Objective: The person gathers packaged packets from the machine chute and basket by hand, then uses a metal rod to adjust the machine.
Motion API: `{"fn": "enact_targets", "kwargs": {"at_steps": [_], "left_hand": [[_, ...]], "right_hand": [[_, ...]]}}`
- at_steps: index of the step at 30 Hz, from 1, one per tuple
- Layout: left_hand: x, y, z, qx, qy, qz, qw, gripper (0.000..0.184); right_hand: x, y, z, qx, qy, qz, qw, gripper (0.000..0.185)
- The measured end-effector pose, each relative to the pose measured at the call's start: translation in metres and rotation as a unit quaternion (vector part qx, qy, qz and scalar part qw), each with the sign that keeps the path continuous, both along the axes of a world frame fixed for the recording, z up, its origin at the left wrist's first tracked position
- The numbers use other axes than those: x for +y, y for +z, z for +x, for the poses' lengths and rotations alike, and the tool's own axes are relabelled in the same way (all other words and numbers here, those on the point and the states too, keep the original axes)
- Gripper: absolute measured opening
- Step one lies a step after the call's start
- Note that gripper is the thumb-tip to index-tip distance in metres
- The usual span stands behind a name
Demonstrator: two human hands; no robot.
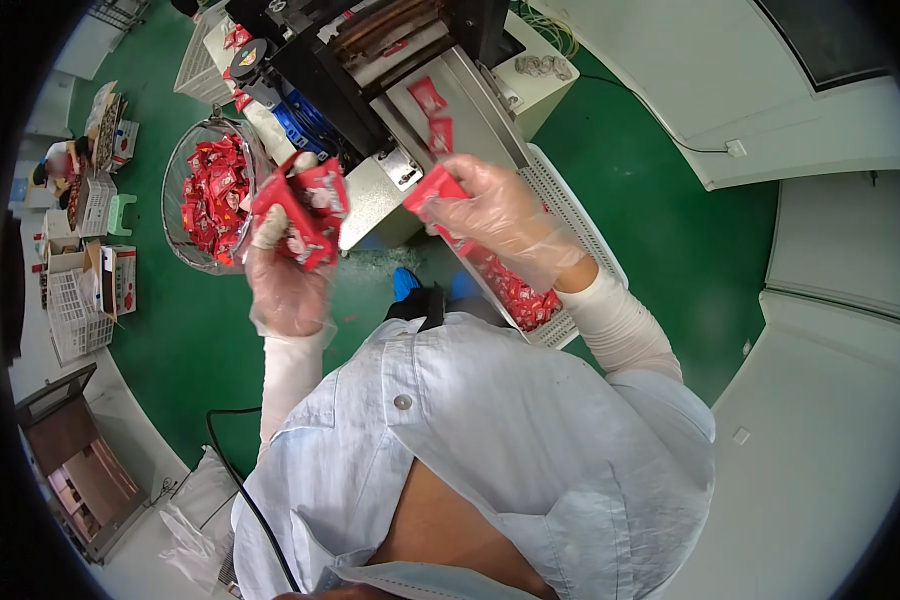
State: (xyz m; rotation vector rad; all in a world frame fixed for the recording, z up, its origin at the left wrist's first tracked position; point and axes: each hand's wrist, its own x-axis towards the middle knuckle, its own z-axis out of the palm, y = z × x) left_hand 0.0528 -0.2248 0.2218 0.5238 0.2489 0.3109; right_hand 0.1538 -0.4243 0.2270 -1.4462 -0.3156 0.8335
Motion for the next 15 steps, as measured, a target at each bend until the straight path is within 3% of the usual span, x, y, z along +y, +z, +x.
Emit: {"fn": "enact_targets", "kwargs": {"at_steps": [4, 6, 8, 12, 15], "left_hand": [[-0.036, -0.009, 0.013, 0.033, -0.095, -0.002, 0.995, 0.045], [-0.041, -0.067, 0.012, 0.026, -0.217, -0.023, 0.976, 0.039], [-0.066, -0.051, 0.016, 0.117, -0.229, 0.019, 0.966, 0.034], [-0.067, -0.079, 0.016, 0.138, -0.246, 0.03, 0.959, 0.033], [-0.06, -0.056, 0.02, 0.107, -0.232, 0.02, 0.967, 0.042]], "right_hand": [[-0.03, -0.019, 0.008, -0.094, -0.044, -0.129, 0.986, 0.02], [-0.053, -0.033, 0.013, -0.19, -0.07, -0.164, 0.965, 0.022], [-0.074, -0.052, 0.018, -0.312, -0.108, -0.195, 0.924, 0.025], [-0.084, -0.042, 0.016, -0.256, -0.154, -0.081, 0.951, 0.027], [-0.073, -0.003, -0.003, -0.172, -0.052, 0.019, 0.984, 0.028]]}}
